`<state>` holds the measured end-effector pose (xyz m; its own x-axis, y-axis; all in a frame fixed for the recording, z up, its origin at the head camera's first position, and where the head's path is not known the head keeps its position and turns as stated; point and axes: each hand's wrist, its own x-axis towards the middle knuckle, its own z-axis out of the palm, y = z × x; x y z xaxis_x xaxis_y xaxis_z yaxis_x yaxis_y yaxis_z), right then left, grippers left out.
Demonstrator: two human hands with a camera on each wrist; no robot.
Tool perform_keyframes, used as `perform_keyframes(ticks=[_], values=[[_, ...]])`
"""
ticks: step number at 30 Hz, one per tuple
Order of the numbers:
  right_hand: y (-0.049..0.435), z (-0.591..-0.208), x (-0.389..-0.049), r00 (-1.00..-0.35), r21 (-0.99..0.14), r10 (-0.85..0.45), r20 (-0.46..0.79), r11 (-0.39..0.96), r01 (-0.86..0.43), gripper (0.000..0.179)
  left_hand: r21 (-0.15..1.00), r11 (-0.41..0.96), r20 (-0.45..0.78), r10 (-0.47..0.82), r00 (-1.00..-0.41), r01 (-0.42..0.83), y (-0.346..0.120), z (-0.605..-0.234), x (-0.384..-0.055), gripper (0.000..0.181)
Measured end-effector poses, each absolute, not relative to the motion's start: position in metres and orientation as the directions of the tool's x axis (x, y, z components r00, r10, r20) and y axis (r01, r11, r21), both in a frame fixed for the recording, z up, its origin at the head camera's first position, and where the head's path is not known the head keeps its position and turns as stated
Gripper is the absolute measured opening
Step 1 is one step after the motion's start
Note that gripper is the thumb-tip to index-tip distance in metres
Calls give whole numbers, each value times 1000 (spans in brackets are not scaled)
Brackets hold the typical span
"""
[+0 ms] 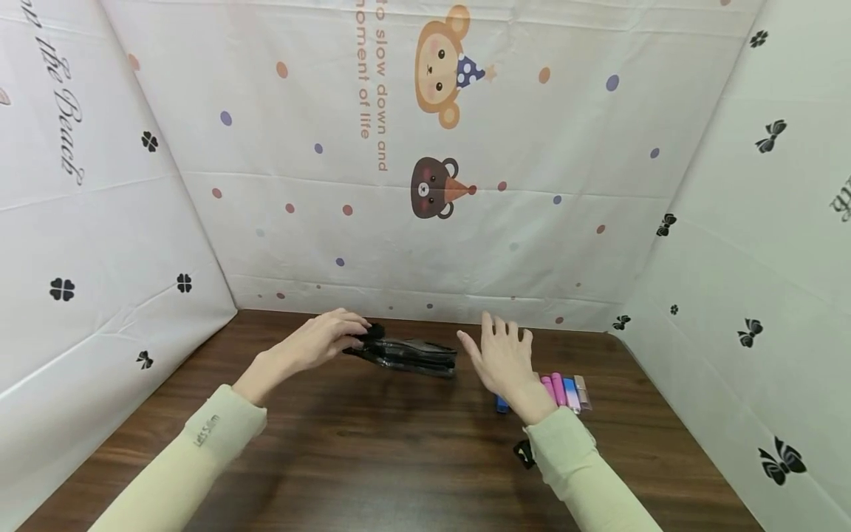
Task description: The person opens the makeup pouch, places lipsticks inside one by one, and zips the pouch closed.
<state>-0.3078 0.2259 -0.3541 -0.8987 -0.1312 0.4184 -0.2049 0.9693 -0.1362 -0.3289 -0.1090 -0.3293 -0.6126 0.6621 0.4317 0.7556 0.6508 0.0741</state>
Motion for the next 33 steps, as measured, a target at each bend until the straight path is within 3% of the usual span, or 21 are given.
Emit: perform_keyframes(ticks=[7,13,18,23,27,33], values=[[217,-345,-305,-879,-154,-134,457,962,-227,71,113,660,379,662,-646,742,-97,-293,-321,24],[204,-337,-303,-826,-167,-171,537,938,-303,54,140,639,305,699,-647,757,-90,-275,-318,11],[189,-328,-303,-681,-174,-252,687,854,-491,28,195,602,281,722,-632,775,-82,-265,-319,10],[173,-312,-300,-531,-186,-380,757,654,-733,8,208,578,284,736,-615,789,-75,-262,-320,11],[160,-299,-299,-512,-212,-476,715,550,-807,7,212,577,295,732,-615,789,-73,-263,-320,12],[145,-282,-304,-532,-215,-576,620,528,-822,4,230,562,281,744,-607,795,-70,-264,-322,15]])
